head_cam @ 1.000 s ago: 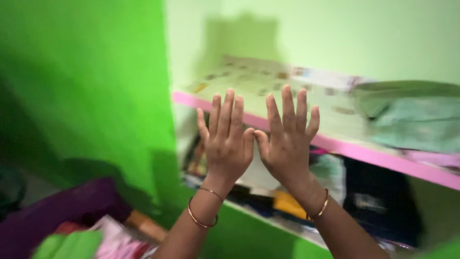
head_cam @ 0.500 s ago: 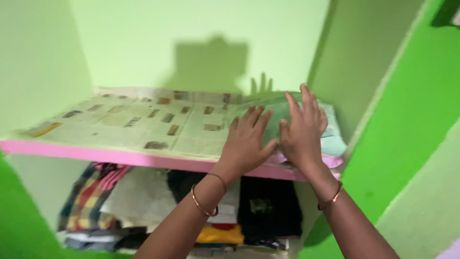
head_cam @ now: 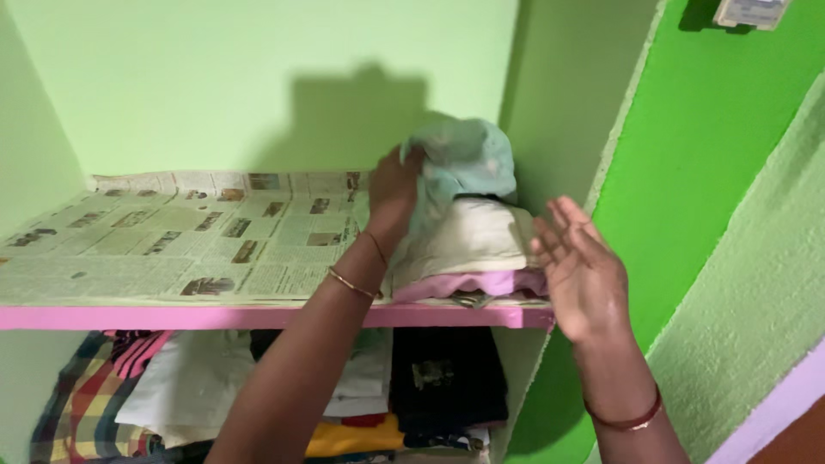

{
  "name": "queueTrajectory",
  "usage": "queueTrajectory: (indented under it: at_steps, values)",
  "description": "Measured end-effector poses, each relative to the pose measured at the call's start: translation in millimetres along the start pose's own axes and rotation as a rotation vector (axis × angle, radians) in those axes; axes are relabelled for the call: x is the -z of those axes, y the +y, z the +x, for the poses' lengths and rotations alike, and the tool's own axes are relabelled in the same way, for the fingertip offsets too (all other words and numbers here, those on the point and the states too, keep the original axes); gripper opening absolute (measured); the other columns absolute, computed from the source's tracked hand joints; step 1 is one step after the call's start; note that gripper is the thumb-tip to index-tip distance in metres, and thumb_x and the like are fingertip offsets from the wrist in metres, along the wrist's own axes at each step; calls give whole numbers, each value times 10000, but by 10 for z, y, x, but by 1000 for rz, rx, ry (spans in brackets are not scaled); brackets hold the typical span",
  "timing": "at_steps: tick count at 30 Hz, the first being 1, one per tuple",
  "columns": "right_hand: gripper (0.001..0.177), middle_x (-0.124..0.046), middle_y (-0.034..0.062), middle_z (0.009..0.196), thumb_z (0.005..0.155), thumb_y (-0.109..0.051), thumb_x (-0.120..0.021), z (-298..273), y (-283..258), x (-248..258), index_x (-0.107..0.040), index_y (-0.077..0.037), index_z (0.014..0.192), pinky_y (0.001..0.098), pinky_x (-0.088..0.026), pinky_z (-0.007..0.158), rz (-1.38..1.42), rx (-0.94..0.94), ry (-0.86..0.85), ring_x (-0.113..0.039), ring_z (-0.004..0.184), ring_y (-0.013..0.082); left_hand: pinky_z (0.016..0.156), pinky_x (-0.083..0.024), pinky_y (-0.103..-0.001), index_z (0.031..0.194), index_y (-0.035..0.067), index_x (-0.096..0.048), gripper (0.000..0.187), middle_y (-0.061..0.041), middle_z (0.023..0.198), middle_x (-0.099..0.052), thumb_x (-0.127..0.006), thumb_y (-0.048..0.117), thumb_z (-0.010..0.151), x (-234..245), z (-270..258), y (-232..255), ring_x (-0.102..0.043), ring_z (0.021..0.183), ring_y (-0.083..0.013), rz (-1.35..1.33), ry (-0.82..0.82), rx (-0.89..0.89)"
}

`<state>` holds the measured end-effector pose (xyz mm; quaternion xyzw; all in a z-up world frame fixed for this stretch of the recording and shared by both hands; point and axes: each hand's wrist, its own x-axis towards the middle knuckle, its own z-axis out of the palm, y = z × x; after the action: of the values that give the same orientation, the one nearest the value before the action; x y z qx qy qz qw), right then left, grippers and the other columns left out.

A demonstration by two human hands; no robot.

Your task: The person removes folded clothes one by one from a shelf and places them onto a chair. The person also removes a newspaper from the shelf and places it on the chair.

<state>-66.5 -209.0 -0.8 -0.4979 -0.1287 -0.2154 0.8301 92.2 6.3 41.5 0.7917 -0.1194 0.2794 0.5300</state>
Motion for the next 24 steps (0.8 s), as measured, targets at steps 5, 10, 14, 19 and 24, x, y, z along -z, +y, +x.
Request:
queueTrajectory:
  at_steps: [5, 10, 14, 19, 24]
  values:
    - [582, -447, 127, 1511, 995, -336, -426, -190, 212, 27, -346, -90, 1517, 517, -353, 1149, 149, -239, 195, -474, 1361, 272, 1004, -525, -471, 1320, 123, -655, 493, -170, 1205, -731, -542, 478, 998, -91, -333, 278, -699, 1109, -348, 228, -273, -215]
    - [587, -397, 146, 1525, 1012, -385, -378, -347, 296, -9, -315, -86, 1513, 624, -309, 1140, 296, -240, 223, -399, 1381, 357, 1018, -193, -851, 1534, 214, -349, 1105, -154, 1649, -277, -886, 497, 611, -102, -1048, 557, -232, 1477, -449, 772, -612, -490]
    - [607, -368, 119, 1562, 976, -407, -387, -343, 183, -51, -292, -121, 1503, 656, -279, 1134, 251, -271, 238, -393, 1420, 336, 990, -199, -829, 1563, 223, -332, 1133, -213, 1644, -265, -896, 473, 613, -122, -1154, 482, -228, 1479, -513, 802, -522, -524]
    - [658, -363, 80, 1588, 967, -464, -412, -330, 89, 38, -308, -134, 1526, 619, -275, 1147, 193, -242, 180, -373, 1428, 259, 1026, -363, -748, 1463, 232, -484, 705, -157, 1529, -478, -701, 152, 798, -308, -992, 167, -453, 1394, -442, 713, -232, -664]
    - [614, -503, 68, 1502, 980, -342, -458, -434, 346, 211, -361, -78, 1526, 463, -315, 1152, 128, -169, 136, -446, 1396, 244, 1024, -426, -685, 1366, 242, -591, 587, -100, 1435, -581, -707, 204, 792, -366, -882, 91, -553, 1315, -377, 601, -147, -633]
